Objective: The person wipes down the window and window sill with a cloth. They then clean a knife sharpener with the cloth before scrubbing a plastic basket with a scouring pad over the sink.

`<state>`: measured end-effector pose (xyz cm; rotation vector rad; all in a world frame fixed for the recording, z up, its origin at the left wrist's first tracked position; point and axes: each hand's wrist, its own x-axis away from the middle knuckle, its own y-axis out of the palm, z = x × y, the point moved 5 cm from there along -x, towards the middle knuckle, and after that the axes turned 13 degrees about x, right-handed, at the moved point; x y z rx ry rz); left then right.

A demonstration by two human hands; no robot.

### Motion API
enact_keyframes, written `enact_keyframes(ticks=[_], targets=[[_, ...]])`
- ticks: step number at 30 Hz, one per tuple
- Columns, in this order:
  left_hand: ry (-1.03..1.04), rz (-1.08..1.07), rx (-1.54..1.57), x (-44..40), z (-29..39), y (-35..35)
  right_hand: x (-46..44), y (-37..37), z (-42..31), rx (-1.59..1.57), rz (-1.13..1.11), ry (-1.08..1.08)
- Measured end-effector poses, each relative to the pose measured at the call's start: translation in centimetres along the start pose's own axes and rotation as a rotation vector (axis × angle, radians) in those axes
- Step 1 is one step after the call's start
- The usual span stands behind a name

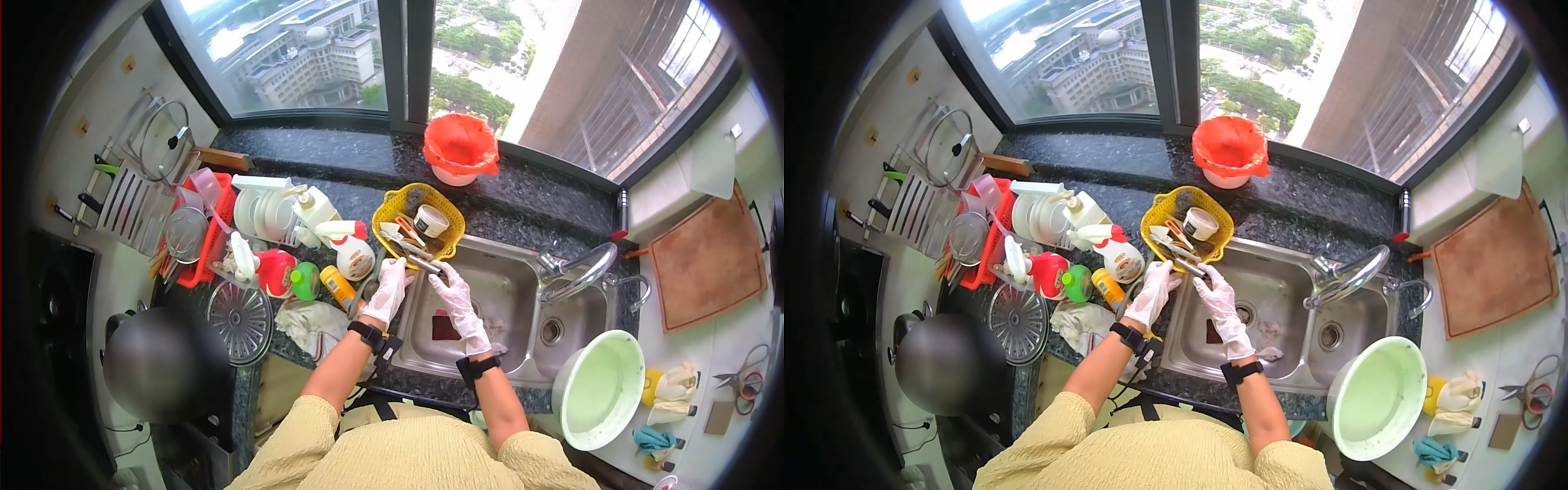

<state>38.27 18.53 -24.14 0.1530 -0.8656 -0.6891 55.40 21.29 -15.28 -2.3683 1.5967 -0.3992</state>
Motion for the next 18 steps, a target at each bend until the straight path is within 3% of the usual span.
enact_keyframes(ticks=[6, 10, 14, 15, 17, 18], targets=[[0.123, -0.037, -0.019, -0.4, 0.0, 0.5, 0.6, -0.2, 0.0, -0.053, -0.010, 0.075], [0.083, -0.068, -0.006, 2.0, 0.2, 1.0, 1.3, -2.0, -1.0, 0.121, 0.166, -0.068], [0.037, -0.169, -0.155, 6.3, 0.2, 0.6, 2.8, -6.9, -2.7, 0.234, 0.488, -0.198], [0.018, -0.196, -0.195, 6.9, -0.2, 0.2, 2.4, -7.7, -1.8, 0.382, 0.443, -0.180], [-0.022, -0.256, -0.272, 8.3, -0.9, -0.5, 1.9, -8.3, -0.1, 0.360, 0.371, -0.154], [-0.038, -0.282, -0.330, 8.7, -1.3, -0.6, 2.1, -8.8, -1.5, 0.558, 0.331, -0.193]])
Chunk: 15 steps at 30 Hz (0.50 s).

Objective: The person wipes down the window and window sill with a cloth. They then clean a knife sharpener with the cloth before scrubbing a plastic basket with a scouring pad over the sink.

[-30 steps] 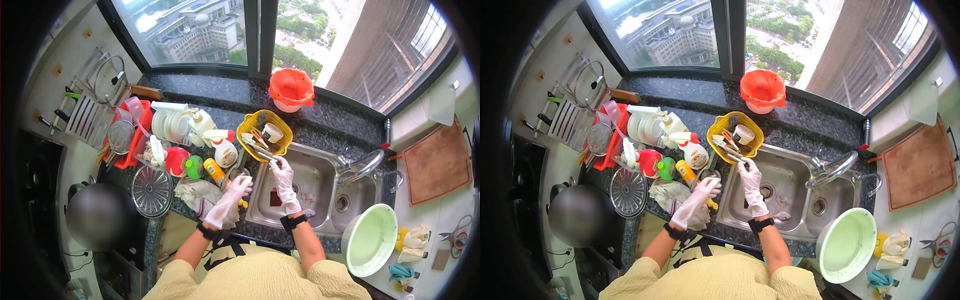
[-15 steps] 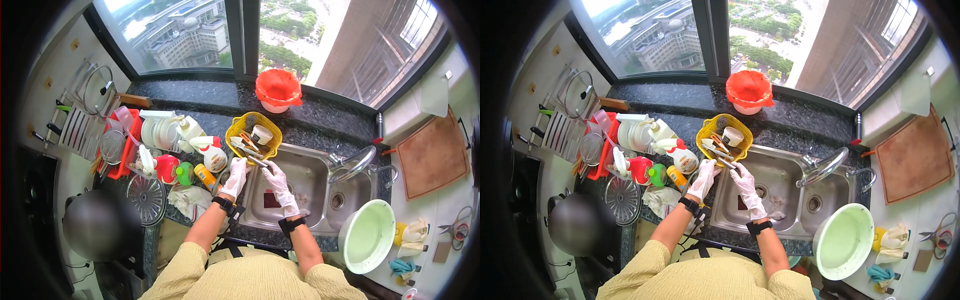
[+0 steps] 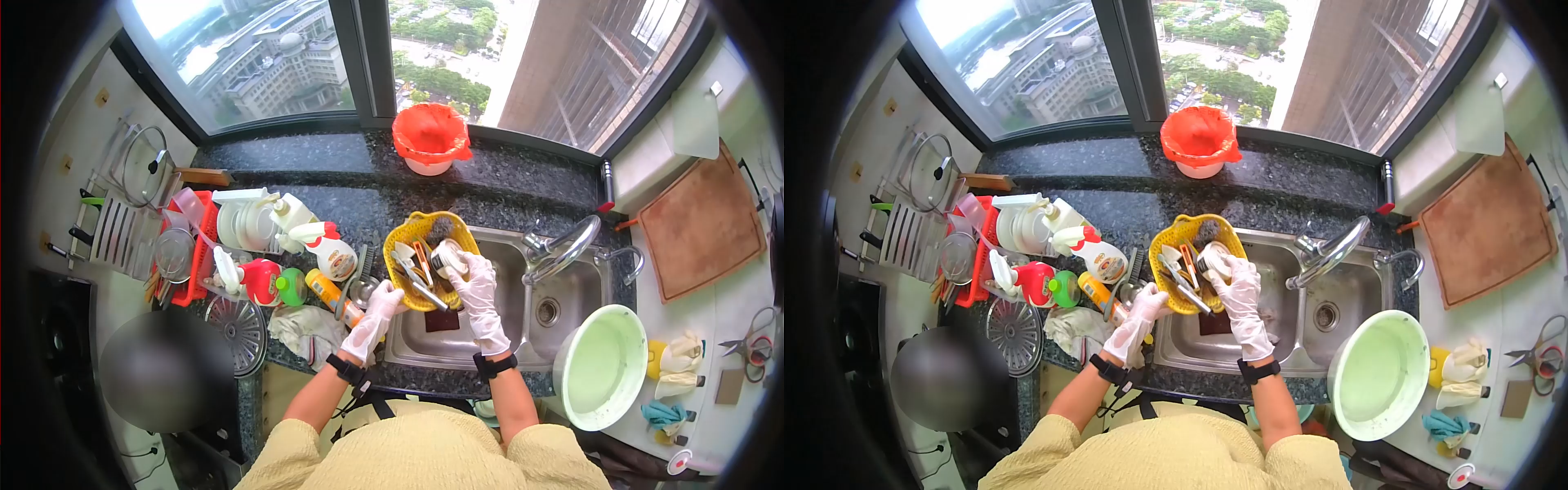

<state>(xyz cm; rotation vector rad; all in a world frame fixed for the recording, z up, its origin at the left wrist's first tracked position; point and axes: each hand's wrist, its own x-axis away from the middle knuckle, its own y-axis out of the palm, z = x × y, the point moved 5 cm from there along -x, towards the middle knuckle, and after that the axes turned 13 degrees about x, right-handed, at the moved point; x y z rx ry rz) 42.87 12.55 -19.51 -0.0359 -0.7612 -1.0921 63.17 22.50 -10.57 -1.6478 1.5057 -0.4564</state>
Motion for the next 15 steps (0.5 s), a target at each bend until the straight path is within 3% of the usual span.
enact_keyframes(ticks=[2, 6, 10, 13, 15], targets=[[-0.003, -0.027, -0.061, 1.1, -0.8, 0.2, 0.1, -0.8, -0.7, 0.273, -0.089, -0.097], [-0.004, -0.061, -0.202, 1.9, -2.8, -0.9, 1.5, 0.2, -0.3, 0.541, -0.499, -0.079], [0.003, -0.038, -0.231, 2.8, -2.7, -0.7, 2.4, 1.5, 1.1, 0.612, -0.635, -0.118], [-0.018, -0.031, -0.243, 3.8, -1.7, 0.1, 2.0, 1.4, 1.3, 0.608, -0.545, -0.188], [-0.002, -0.039, -0.297, 3.1, -2.3, -0.5, 1.6, 1.3, 1.5, 0.571, -0.624, -0.163]])
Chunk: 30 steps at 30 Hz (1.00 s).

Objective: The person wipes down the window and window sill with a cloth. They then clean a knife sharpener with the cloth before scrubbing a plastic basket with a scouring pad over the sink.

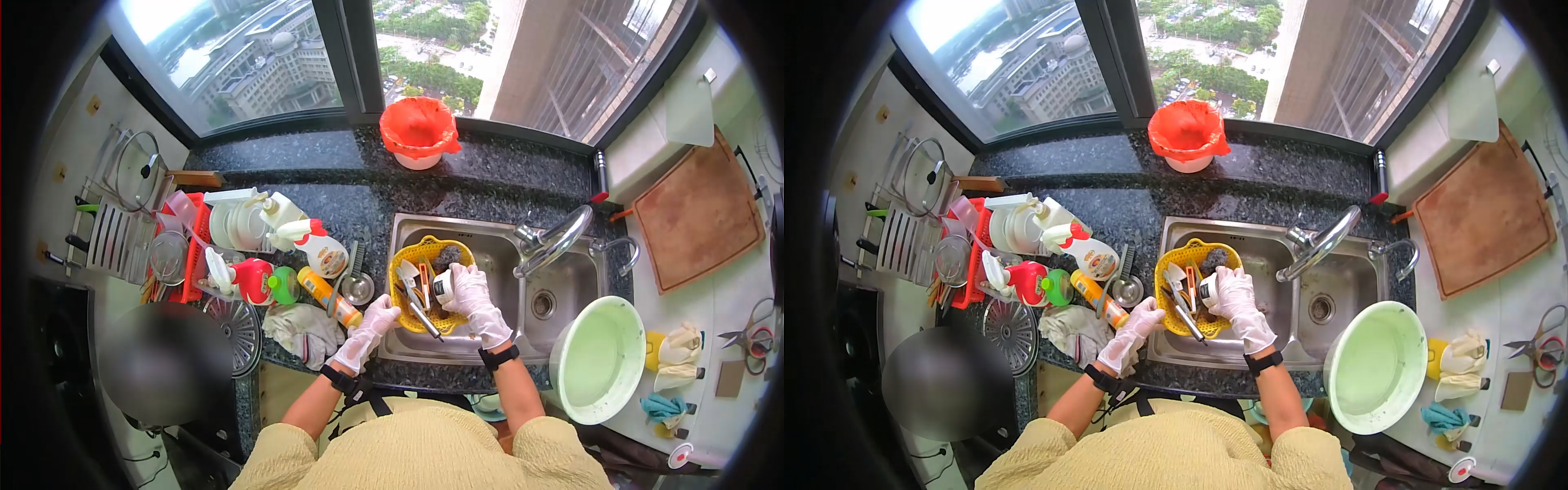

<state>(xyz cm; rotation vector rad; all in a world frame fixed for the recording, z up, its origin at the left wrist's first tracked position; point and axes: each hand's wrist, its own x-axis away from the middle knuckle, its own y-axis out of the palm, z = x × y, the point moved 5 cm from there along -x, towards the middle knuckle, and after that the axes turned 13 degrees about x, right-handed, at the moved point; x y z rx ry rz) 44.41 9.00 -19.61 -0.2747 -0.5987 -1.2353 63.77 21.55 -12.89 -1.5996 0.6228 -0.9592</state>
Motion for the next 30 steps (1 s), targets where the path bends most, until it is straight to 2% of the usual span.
enact_keyframes(ticks=[1, 4, 5, 8, 9, 10, 12, 15, 18, 19, 23, 27, 30], targets=[[0.008, -0.005, -0.028, -0.3, -0.3, -0.1, 0.0, -0.2, 0.1, -0.022, -0.037, -0.004], [-0.061, 0.009, 0.144, 0.3, -0.3, 0.7, 1.3, -1.6, -0.1, -0.052, 0.151, -0.062], [-0.080, 0.011, 0.167, -0.1, -0.8, 0.7, 1.8, -2.0, 0.1, -0.107, 0.139, -0.039], [-0.132, 0.019, 0.187, -1.6, -3.4, 0.2, 2.1, -2.0, 2.0, -0.670, 0.446, 0.043], [-0.147, 0.020, 0.158, -1.9, -4.2, 0.0, 0.8, -1.2, 3.2, -0.729, 0.481, 0.121], [-0.162, 0.020, 0.128, -1.9, -4.4, -0.1, 0.9, -4.4, 3.5, -0.707, 0.508, 0.213], [-0.182, 0.026, 0.183, -1.5, -4.5, 0.3, -2.4, -4.3, 5.6, -0.320, 0.572, 0.298], [-0.179, 0.036, 0.160, -1.0, -4.5, 0.5, -7.7, -3.2, 7.8, -0.049, 0.417, 0.436], [-0.155, 0.042, 0.123, -1.0, -5.1, 0.1, -11.2, -2.8, 8.5, -0.065, 0.231, 0.473], [-0.150, 0.056, 0.203, -0.5, -4.9, 0.3, -12.2, -3.0, 7.8, -0.089, 0.251, 0.419], [-0.126, 0.025, 0.117, -1.4, -7.8, -0.3, -15.9, -3.3, 1.8, -0.007, 0.253, 0.212], [-0.158, 0.039, 0.032, 1.4, -3.7, 0.9, -19.5, -3.3, -3.9, 0.117, 0.058, 0.079], [-0.190, 0.046, -0.023, 2.2, -3.5, 0.7, -20.0, -3.3, -6.5, 0.083, 0.079, 0.038]])
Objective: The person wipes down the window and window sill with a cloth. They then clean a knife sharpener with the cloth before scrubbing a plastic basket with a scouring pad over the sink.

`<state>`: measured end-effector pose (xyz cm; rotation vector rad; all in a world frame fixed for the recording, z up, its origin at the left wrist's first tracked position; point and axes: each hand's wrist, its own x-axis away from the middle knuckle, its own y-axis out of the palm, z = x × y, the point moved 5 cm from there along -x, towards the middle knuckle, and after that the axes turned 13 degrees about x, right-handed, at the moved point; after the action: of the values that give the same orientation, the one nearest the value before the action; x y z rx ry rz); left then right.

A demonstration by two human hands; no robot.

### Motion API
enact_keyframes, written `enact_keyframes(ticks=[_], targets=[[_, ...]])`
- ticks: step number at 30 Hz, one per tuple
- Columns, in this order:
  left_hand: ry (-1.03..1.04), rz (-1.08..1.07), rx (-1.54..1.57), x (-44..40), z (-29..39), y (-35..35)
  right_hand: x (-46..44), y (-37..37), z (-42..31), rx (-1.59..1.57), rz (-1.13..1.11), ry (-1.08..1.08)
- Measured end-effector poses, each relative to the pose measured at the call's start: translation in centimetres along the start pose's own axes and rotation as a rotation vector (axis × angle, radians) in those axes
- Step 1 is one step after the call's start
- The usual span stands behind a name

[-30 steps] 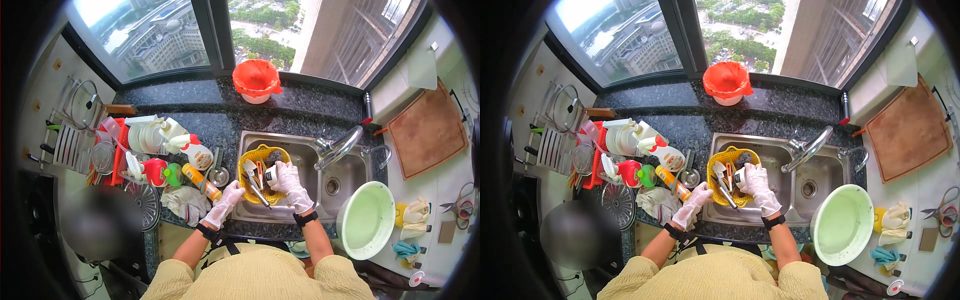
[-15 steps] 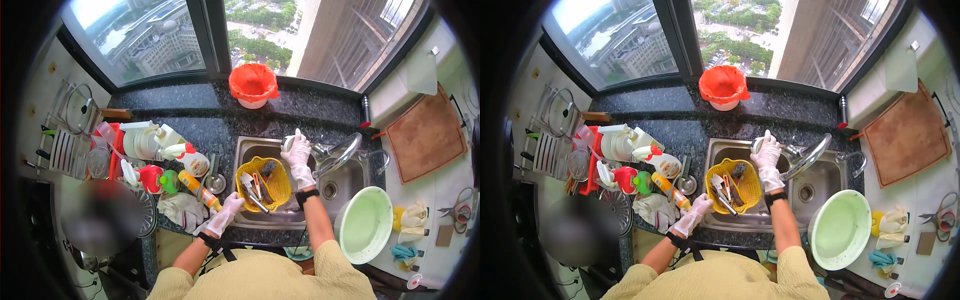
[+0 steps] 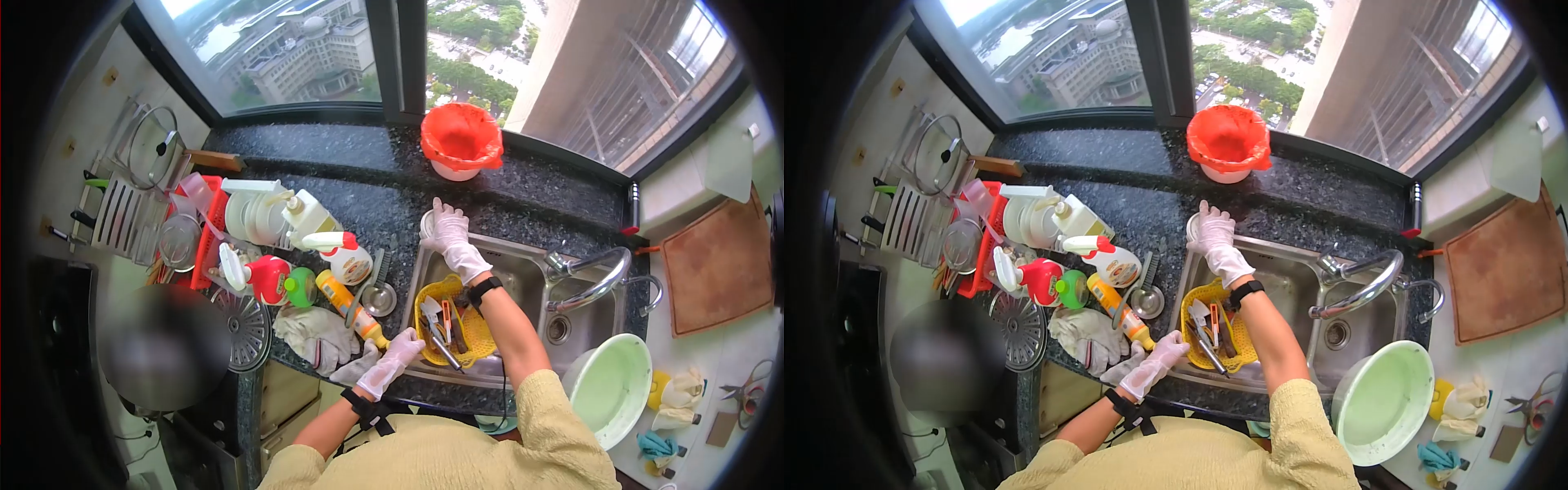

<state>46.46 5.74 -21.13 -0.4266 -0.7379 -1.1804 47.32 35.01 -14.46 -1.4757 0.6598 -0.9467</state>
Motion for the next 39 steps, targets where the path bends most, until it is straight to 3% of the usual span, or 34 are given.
enact_keyframes(ticks=[9, 12, 13, 16, 17, 20, 22, 24, 28, 30, 36, 39], targets=[[0.036, 0.007, -0.102, 0.5, 1.0, 0.1, -2.2, 0.8, -5.0, 0.166, 0.110, -0.156], [0.015, 0.012, 0.038, 1.1, 1.8, 0.3, -2.9, 1.3, -4.0, -0.011, 0.208, -0.170], [0.039, 0.023, 0.050, 0.3, 0.8, 0.2, -3.0, 1.6, -3.7, -0.070, 0.356, -0.246], [0.089, 0.026, 0.254, -2.0, -2.0, 0.2, -1.4, 1.1, -2.2, -0.073, 0.449, -0.211], [0.081, 0.040, 0.293, -2.3, -2.3, 0.2, 0.5, -0.6, -1.2, -0.131, 0.572, -0.188], [0.119, 0.073, 0.191, -3.0, -2.6, 0.1, 5.6, 0.3, 2.9, -0.549, 0.229, -0.104], [0.097, 0.014, 0.192, -2.6, -1.8, 0.5, 10.5, 0.6, 4.5, -0.474, 0.268, -0.007], [0.106, 0.014, 0.245, -3.0, -2.2, 0.8, 14.3, 2.3, 5.5, -0.438, -0.028, 0.078], [0.150, 0.020, 0.224, -4.2, -3.3, 1.6, 17.4, 6.5, 4.6, -0.159, -0.319, 0.081], [0.175, 0.033, 0.142, -4.4, -3.1, 1.9, 17.5, 8.9, 3.9, -0.378, -0.288, 0.097], [0.268, 0.166, -0.136, -1.8, 0.3, 2.3, 17.6, 8.3, 2.3, -0.320, -0.277, 0.278], [0.275, 0.166, -0.035, -1.4, 0.5, 2.7, 17.3, 8.0, 2.2, -0.282, -0.254, 0.289]])
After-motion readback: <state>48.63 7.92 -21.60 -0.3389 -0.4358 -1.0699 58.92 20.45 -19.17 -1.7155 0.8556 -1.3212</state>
